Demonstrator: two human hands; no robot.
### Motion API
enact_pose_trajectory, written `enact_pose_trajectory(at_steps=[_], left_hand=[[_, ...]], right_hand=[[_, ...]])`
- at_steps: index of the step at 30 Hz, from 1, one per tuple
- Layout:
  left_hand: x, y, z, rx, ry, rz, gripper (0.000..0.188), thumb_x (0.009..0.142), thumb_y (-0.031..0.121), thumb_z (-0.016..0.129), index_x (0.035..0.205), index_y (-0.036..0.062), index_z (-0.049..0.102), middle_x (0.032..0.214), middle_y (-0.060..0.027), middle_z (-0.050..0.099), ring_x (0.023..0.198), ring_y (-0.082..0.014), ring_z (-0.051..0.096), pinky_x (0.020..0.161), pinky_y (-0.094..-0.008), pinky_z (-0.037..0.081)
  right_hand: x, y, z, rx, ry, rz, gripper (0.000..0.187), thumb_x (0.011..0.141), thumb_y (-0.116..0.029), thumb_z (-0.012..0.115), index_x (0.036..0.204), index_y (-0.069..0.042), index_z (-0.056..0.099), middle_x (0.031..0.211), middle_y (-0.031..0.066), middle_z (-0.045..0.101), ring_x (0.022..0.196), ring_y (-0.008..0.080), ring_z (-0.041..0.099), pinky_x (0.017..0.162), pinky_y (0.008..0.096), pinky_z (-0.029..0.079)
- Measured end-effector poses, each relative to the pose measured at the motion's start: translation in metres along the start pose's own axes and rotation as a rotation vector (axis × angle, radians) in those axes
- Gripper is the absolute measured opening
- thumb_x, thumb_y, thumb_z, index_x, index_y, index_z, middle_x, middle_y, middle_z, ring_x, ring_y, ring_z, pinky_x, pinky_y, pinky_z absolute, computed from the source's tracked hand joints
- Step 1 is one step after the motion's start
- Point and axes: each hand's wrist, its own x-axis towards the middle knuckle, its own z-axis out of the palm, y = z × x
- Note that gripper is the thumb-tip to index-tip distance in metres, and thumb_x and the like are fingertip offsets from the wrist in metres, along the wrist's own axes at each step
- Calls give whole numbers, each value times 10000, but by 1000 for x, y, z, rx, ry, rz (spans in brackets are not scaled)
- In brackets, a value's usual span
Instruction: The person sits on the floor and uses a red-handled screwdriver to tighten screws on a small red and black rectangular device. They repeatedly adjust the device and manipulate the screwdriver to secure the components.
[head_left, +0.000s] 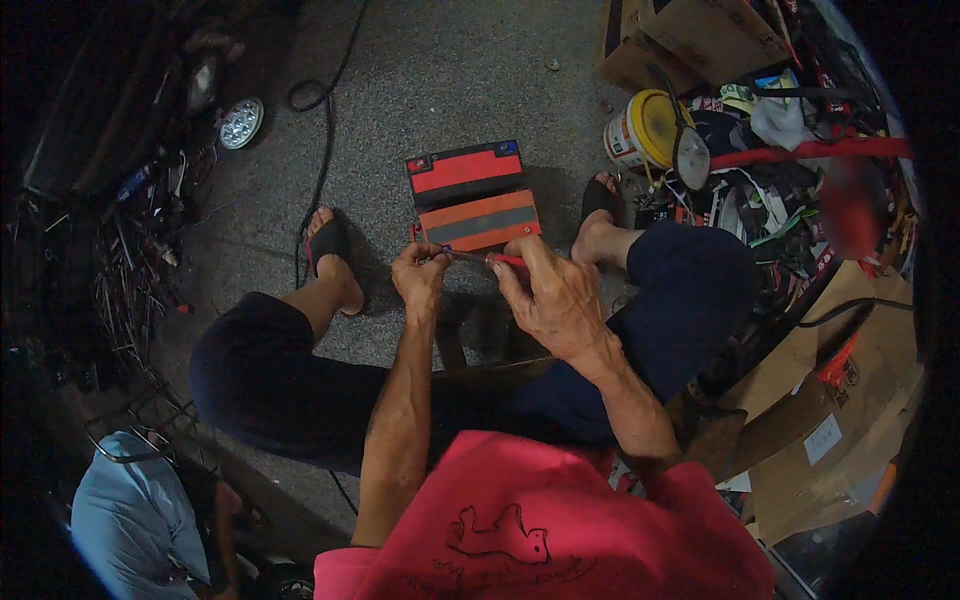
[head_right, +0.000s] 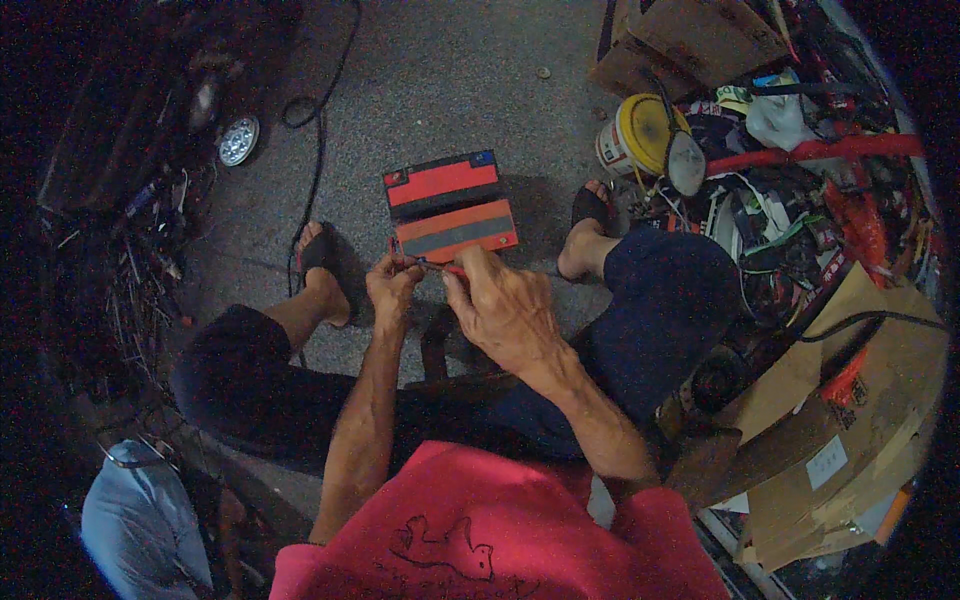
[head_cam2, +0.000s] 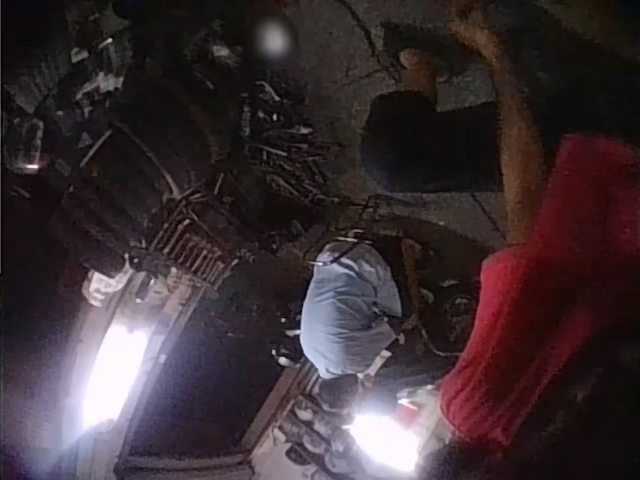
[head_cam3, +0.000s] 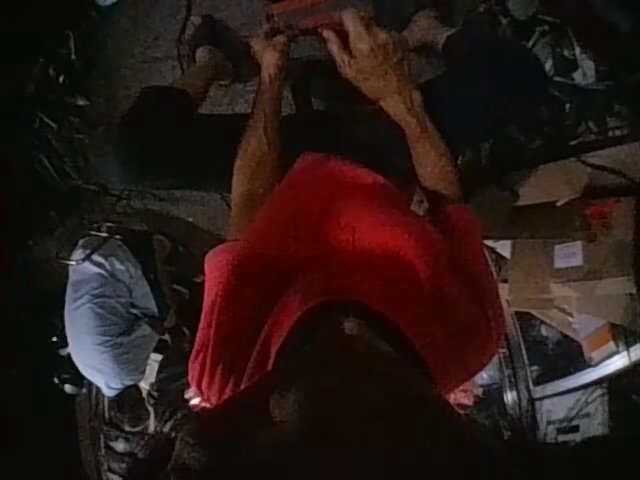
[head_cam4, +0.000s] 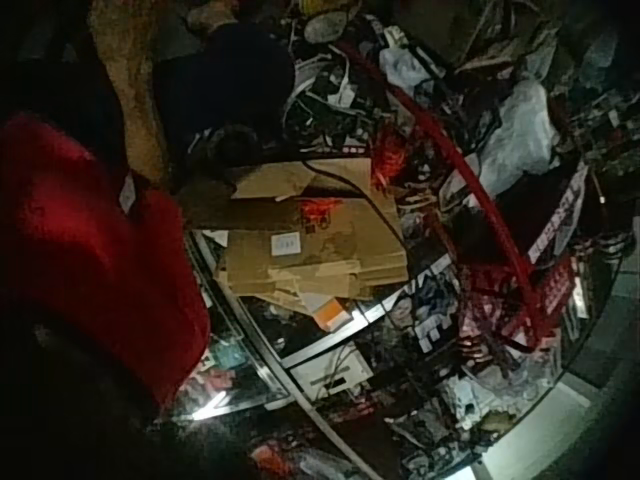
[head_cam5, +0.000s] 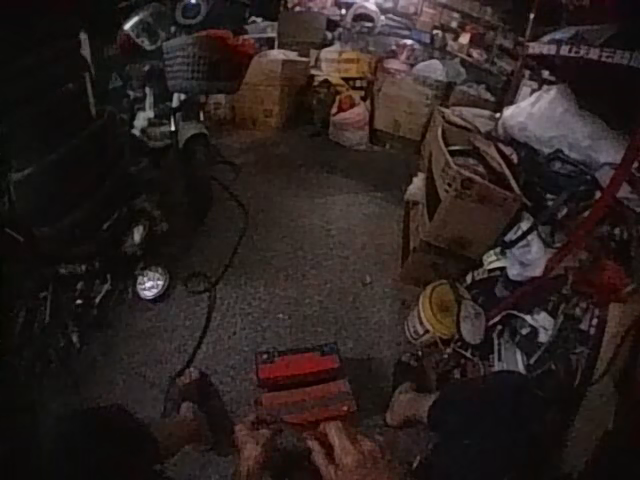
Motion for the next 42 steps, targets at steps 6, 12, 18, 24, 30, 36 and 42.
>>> enact_pose_trajectory(at_steps=[6,12,18,24,30,36,42], left_hand=[[0,-2,-1,83,11,50,69,691,-26,683,750,-13,649,693,-46,645,653,-113,583,598,-283,478],[-5,11,-1,335,36,129,93,682,26,696,766,-7,674,696,-109,649,657,-186,622,619,-325,488],[-5,8,-1,536,77,254,156,656,71,706,799,10,689,819,-174,616,797,-312,623,732,-402,485],[-13,20,3,562,100,277,162,652,70,697,805,15,693,828,-185,607,803,-351,612,741,-419,486],[-6,11,0,637,83,273,165,662,100,704,811,31,690,885,-175,604,827,-345,613,737,-427,488],[0,7,2,1023,61,283,153,699,153,694,817,56,685,894,-164,574,829,-348,606,727,-435,486],[-1,-2,3,544,73,181,165,708,157,688,836,53,677,888,-164,568,828,-350,603,721,-434,482]], right_hand=[[7,-11,-3,-62,-51,-20,210,808,-107,666,911,-45,495,798,153,623,662,325,641,541,416,467],[6,-14,-3,-119,-90,63,214,807,-122,664,920,-56,495,804,138,636,684,331,642,557,427,470],[4,-11,-5,-109,-76,82,215,820,-152,630,947,-42,495,786,151,637,647,348,638,535,451,486],[5,-10,-5,-94,-56,44,210,832,-159,604,961,-37,491,765,153,629,631,359,631,520,454,488],[8,-17,-2,-103,-67,30,224,799,-96,647,965,-37,509,806,142,615,685,340,631,553,434,481],[28,-34,11,-89,-156,-290,286,763,-105,635,1008,-33,508,894,139,564,698,309,645,543,386,503],[37,-59,19,-298,-133,-221,212,802,-167,622,934,-29,529,781,134,595,623,273,650,501,369,501]])
